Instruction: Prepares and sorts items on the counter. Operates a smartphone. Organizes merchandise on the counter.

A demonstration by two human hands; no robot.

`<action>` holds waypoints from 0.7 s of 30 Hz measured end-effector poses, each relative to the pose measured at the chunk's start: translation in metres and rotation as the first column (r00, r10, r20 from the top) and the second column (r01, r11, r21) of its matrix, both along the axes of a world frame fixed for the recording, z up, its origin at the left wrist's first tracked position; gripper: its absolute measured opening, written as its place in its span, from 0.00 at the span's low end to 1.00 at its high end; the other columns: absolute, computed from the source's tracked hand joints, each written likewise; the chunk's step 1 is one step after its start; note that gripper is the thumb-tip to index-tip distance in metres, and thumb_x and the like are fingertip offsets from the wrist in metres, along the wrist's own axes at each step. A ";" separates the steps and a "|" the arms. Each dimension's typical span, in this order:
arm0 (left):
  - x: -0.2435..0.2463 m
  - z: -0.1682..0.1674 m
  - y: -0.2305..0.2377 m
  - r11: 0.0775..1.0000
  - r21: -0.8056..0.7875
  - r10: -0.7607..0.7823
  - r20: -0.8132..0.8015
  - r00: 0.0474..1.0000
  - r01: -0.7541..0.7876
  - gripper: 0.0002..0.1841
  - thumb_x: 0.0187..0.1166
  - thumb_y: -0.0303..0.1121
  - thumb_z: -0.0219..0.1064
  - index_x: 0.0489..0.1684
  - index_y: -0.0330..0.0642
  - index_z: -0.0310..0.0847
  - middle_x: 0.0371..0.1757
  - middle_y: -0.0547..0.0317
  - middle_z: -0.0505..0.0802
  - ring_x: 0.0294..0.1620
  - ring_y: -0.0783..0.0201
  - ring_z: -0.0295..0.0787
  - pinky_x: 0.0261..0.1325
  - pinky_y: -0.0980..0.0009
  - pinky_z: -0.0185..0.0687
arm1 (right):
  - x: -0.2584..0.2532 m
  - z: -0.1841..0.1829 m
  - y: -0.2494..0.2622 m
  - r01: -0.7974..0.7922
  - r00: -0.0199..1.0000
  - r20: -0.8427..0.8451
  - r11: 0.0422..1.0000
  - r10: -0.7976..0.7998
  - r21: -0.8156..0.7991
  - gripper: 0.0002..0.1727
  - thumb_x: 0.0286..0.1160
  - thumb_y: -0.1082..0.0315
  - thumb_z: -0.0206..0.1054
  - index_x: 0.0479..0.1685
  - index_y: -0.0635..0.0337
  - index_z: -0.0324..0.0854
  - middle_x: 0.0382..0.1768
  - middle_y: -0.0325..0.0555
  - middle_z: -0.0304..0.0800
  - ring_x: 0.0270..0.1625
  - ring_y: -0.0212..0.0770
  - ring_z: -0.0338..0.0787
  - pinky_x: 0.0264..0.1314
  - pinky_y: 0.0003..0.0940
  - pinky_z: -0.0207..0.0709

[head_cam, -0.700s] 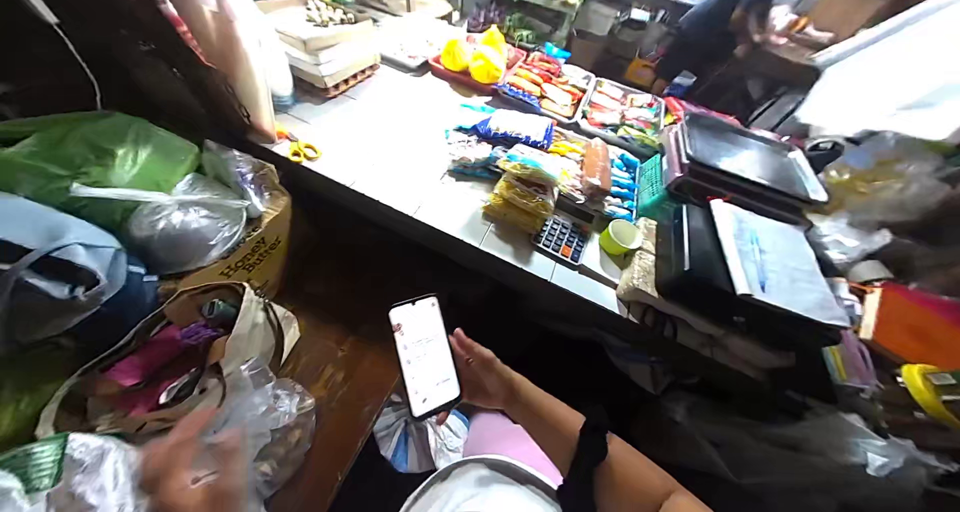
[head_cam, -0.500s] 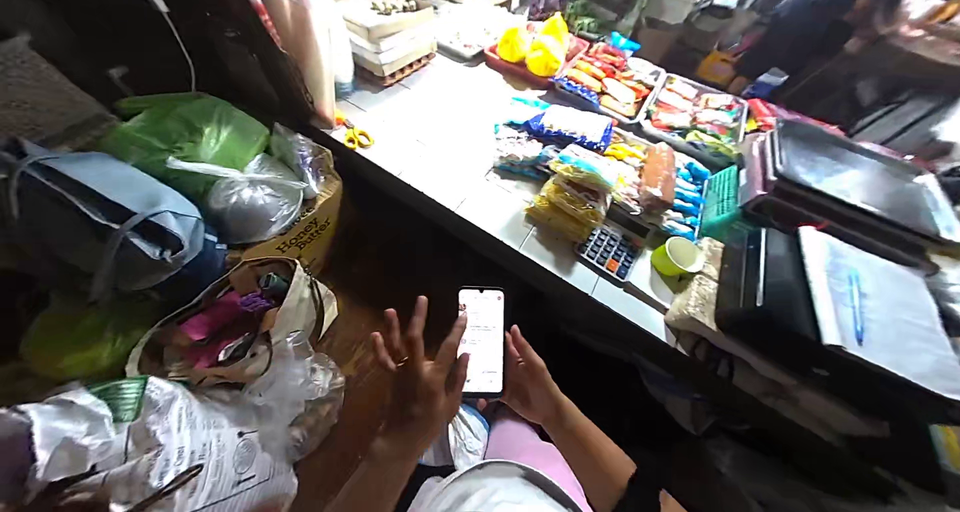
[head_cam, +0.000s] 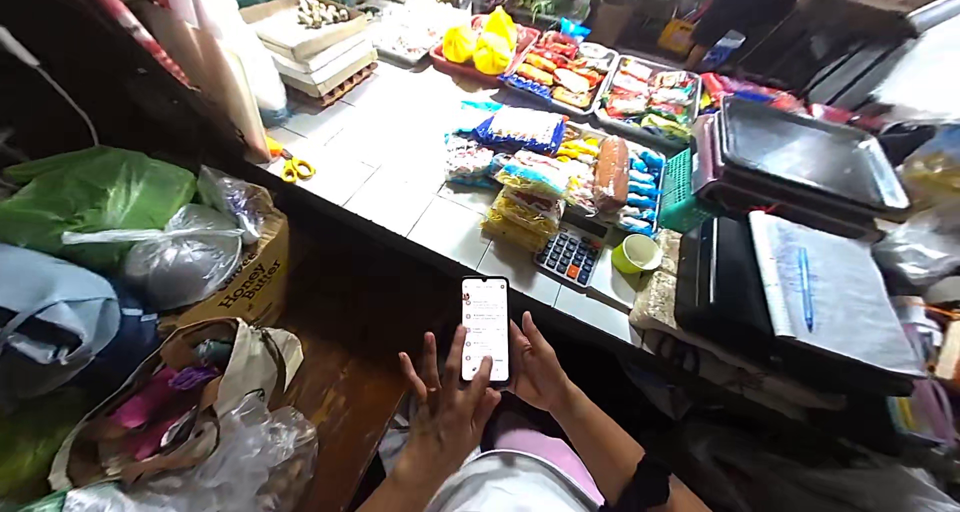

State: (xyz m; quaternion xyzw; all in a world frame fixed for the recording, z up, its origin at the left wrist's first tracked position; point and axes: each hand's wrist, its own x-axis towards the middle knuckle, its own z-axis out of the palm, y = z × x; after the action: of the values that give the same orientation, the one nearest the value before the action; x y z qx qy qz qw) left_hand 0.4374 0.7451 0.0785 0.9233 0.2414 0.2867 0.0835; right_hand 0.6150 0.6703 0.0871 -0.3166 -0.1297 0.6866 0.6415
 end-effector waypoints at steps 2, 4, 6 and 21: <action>0.006 -0.001 -0.009 0.998 0.012 -0.060 -0.007 0.998 0.060 0.25 0.88 0.64 0.42 0.72 0.73 0.77 0.91 0.55 0.65 0.96 0.38 0.37 0.84 0.23 0.25 | 0.021 0.004 0.001 0.014 1.000 -0.019 0.999 -0.013 0.039 0.39 0.83 0.30 0.44 0.87 0.42 0.55 0.70 0.50 0.86 0.64 0.52 0.92 0.51 0.48 0.90; 0.015 -0.001 -0.007 0.994 0.021 -0.103 -0.003 0.995 0.103 0.27 0.88 0.65 0.40 0.76 0.74 0.75 0.93 0.56 0.62 0.96 0.41 0.34 0.86 0.26 0.22 | 0.041 0.007 0.000 0.042 0.999 -0.012 0.997 -0.042 0.063 0.40 0.74 0.49 0.69 0.85 0.42 0.54 0.66 0.52 0.88 0.60 0.53 0.93 0.48 0.49 0.91; 0.029 0.007 0.001 0.993 -0.002 -0.119 0.026 0.993 0.119 0.27 0.88 0.66 0.39 0.80 0.77 0.71 0.94 0.56 0.59 0.97 0.44 0.32 0.88 0.28 0.22 | 0.055 0.012 -0.003 0.043 0.998 0.044 0.997 -0.046 0.066 0.51 0.59 0.74 0.71 0.86 0.44 0.45 0.66 0.50 0.86 0.60 0.53 0.93 0.49 0.50 0.91; 0.107 0.040 0.042 0.976 -0.217 0.039 0.007 0.999 -0.036 0.33 0.88 0.62 0.45 0.85 0.56 0.69 0.89 0.32 0.65 0.91 0.23 0.45 0.78 0.17 0.38 | 0.112 0.007 -0.012 -0.045 0.992 0.125 0.961 0.011 0.273 0.53 0.56 0.86 0.69 0.85 0.46 0.46 0.71 0.45 0.83 0.64 0.49 0.91 0.52 0.47 0.91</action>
State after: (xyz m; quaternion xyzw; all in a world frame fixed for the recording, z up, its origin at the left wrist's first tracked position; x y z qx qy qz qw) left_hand 0.5447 0.7871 0.1185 0.9025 0.2880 0.2653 0.1795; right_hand 0.7268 0.6583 0.0939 -0.2638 -0.2673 0.6503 0.6604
